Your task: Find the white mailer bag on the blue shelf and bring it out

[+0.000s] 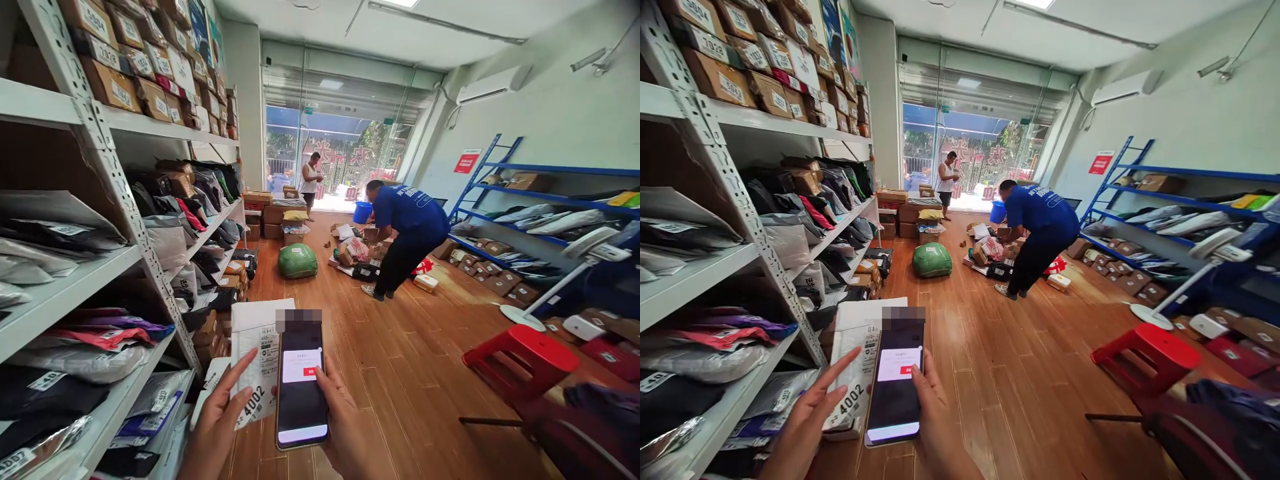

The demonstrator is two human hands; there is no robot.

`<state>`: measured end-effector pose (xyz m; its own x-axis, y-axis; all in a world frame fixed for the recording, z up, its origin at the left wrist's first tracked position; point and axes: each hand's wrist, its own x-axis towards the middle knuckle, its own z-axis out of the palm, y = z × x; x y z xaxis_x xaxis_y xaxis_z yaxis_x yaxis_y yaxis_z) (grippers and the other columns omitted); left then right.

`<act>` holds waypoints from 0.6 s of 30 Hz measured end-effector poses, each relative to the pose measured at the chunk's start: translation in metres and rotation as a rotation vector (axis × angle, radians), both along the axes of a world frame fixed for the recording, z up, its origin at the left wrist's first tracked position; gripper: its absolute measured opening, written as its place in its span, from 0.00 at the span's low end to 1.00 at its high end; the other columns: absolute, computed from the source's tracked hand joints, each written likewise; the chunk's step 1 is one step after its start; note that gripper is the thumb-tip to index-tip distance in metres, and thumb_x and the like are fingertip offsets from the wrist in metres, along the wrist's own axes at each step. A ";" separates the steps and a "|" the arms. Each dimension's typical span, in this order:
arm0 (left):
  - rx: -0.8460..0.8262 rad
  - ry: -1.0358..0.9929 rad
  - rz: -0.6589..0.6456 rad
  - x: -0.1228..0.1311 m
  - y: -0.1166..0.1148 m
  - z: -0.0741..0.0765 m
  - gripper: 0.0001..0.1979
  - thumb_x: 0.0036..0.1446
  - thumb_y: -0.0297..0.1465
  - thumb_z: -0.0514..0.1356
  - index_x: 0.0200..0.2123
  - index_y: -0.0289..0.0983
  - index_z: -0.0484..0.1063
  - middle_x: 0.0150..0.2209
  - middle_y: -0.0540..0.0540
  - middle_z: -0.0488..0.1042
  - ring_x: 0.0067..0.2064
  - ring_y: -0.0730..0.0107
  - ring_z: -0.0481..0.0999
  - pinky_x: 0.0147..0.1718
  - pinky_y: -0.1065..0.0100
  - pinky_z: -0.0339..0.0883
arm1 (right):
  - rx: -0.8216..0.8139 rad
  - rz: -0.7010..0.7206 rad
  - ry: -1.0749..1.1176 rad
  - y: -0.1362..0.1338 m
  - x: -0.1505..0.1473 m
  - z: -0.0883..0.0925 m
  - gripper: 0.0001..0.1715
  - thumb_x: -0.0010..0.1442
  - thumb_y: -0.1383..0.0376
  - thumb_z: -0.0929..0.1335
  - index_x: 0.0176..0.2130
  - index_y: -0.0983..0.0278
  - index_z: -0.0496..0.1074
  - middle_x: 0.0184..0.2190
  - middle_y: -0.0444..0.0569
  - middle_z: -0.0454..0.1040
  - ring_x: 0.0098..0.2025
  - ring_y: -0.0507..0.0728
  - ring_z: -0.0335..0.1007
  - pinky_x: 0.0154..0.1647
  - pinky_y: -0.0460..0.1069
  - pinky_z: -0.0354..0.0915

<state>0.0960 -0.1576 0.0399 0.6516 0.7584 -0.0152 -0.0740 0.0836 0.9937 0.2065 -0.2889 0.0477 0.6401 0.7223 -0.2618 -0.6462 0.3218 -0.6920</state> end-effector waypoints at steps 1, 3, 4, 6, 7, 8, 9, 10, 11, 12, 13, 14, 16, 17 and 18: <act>-0.017 -0.003 -0.026 0.011 -0.003 0.004 0.24 0.48 0.44 0.61 0.49 0.44 0.73 0.57 0.49 0.69 0.64 0.57 0.57 0.65 0.56 0.40 | -0.002 -0.015 0.003 -0.001 0.004 -0.003 0.57 0.44 0.48 0.75 0.62 0.62 0.47 0.54 0.55 0.70 0.54 0.63 0.67 0.45 0.54 0.68; -0.083 -0.003 -0.071 0.032 -0.011 0.011 0.27 0.46 0.47 0.62 0.47 0.40 0.75 0.55 0.46 0.71 0.63 0.54 0.59 0.63 0.56 0.50 | 0.000 -0.031 -0.003 -0.004 0.011 -0.010 0.50 0.46 0.47 0.74 0.60 0.60 0.54 0.57 0.53 0.67 0.56 0.62 0.65 0.50 0.54 0.67; -0.116 0.006 -0.073 0.042 -0.014 0.015 0.27 0.45 0.48 0.62 0.46 0.39 0.75 0.53 0.44 0.73 0.62 0.53 0.60 0.60 0.57 0.55 | 0.003 -0.042 -0.019 -0.006 0.015 -0.013 0.45 0.47 0.47 0.73 0.58 0.59 0.57 0.58 0.51 0.66 0.57 0.61 0.63 0.53 0.54 0.65; -0.174 0.051 -0.046 0.061 -0.020 0.020 0.29 0.42 0.51 0.63 0.42 0.36 0.76 0.49 0.42 0.76 0.60 0.50 0.63 0.52 0.61 0.65 | 0.014 -0.046 -0.073 -0.009 0.021 -0.019 0.40 0.49 0.46 0.72 0.56 0.58 0.62 0.58 0.50 0.65 0.59 0.61 0.61 0.56 0.55 0.62; -0.198 0.082 -0.037 0.069 -0.023 0.022 0.29 0.40 0.51 0.64 0.40 0.35 0.76 0.46 0.42 0.77 0.59 0.50 0.65 0.48 0.62 0.68 | 0.017 -0.042 -0.097 -0.010 0.025 -0.021 0.38 0.50 0.46 0.71 0.56 0.57 0.63 0.59 0.49 0.65 0.60 0.61 0.60 0.58 0.55 0.61; -0.217 0.104 -0.024 0.077 -0.024 0.022 0.29 0.39 0.52 0.64 0.39 0.35 0.76 0.44 0.42 0.78 0.57 0.51 0.67 0.44 0.64 0.70 | 0.014 -0.043 -0.113 -0.012 0.028 -0.024 0.38 0.50 0.46 0.70 0.56 0.57 0.63 0.59 0.49 0.64 0.61 0.61 0.58 0.59 0.55 0.60; -0.233 0.114 -0.013 0.083 -0.025 0.021 0.29 0.38 0.52 0.65 0.37 0.35 0.76 0.42 0.43 0.79 0.54 0.53 0.70 0.41 0.66 0.70 | 0.006 -0.045 -0.120 -0.013 0.031 -0.026 0.38 0.51 0.45 0.70 0.56 0.57 0.63 0.60 0.49 0.63 0.61 0.61 0.57 0.59 0.56 0.60; -0.246 0.114 -0.007 0.089 -0.026 0.020 0.29 0.37 0.52 0.65 0.36 0.35 0.75 0.39 0.44 0.80 0.50 0.55 0.73 0.39 0.68 0.70 | -0.005 -0.045 -0.121 -0.014 0.034 -0.028 0.39 0.51 0.45 0.69 0.57 0.57 0.62 0.61 0.48 0.62 0.62 0.61 0.57 0.59 0.55 0.60; -0.257 0.108 -0.012 0.094 -0.026 0.020 0.29 0.36 0.53 0.65 0.35 0.35 0.75 0.37 0.45 0.80 0.47 0.58 0.75 0.36 0.70 0.70 | -0.015 -0.043 -0.121 -0.016 0.037 -0.030 0.40 0.51 0.44 0.69 0.58 0.57 0.61 0.61 0.48 0.61 0.62 0.60 0.56 0.59 0.55 0.60; -0.267 0.098 -0.031 0.099 -0.027 0.019 0.29 0.36 0.53 0.65 0.33 0.35 0.75 0.34 0.46 0.80 0.42 0.61 0.76 0.35 0.71 0.69 | -0.019 -0.040 -0.125 -0.017 0.040 -0.031 0.41 0.51 0.43 0.68 0.58 0.57 0.60 0.62 0.48 0.60 0.62 0.60 0.55 0.58 0.55 0.60; -0.276 0.087 -0.050 0.103 -0.027 0.020 0.29 0.36 0.54 0.64 0.32 0.35 0.75 0.32 0.46 0.80 0.38 0.63 0.77 0.33 0.71 0.69 | -0.017 -0.032 -0.135 -0.018 0.042 -0.032 0.42 0.52 0.43 0.68 0.59 0.58 0.59 0.62 0.48 0.59 0.63 0.59 0.55 0.59 0.54 0.59; -0.283 0.075 -0.078 0.107 -0.027 0.021 0.29 0.37 0.54 0.64 0.31 0.34 0.75 0.30 0.46 0.80 0.35 0.64 0.77 0.31 0.71 0.68 | -0.013 -0.024 -0.151 -0.019 0.044 -0.032 0.42 0.52 0.42 0.67 0.60 0.58 0.58 0.62 0.48 0.59 0.63 0.59 0.54 0.59 0.54 0.59; -0.280 0.048 -0.151 0.113 -0.029 0.025 0.29 0.39 0.54 0.63 0.30 0.33 0.75 0.27 0.46 0.79 0.30 0.65 0.76 0.29 0.71 0.67 | -0.018 -0.011 -0.184 -0.020 0.048 -0.034 0.42 0.53 0.42 0.66 0.60 0.57 0.56 0.62 0.49 0.59 0.62 0.59 0.55 0.60 0.54 0.57; -0.270 0.037 -0.187 0.115 -0.029 0.027 0.29 0.41 0.54 0.62 0.31 0.32 0.75 0.26 0.46 0.79 0.29 0.65 0.76 0.28 0.71 0.66 | -0.026 -0.010 -0.198 -0.020 0.049 -0.035 0.42 0.54 0.42 0.66 0.60 0.57 0.56 0.62 0.49 0.59 0.62 0.60 0.56 0.59 0.55 0.58; -0.261 0.031 -0.211 0.116 -0.030 0.029 0.28 0.42 0.53 0.62 0.31 0.31 0.75 0.25 0.46 0.79 0.29 0.64 0.76 0.27 0.71 0.65 | -0.028 -0.010 -0.212 -0.020 0.050 -0.036 0.42 0.54 0.42 0.65 0.60 0.57 0.56 0.62 0.49 0.59 0.61 0.61 0.57 0.59 0.56 0.58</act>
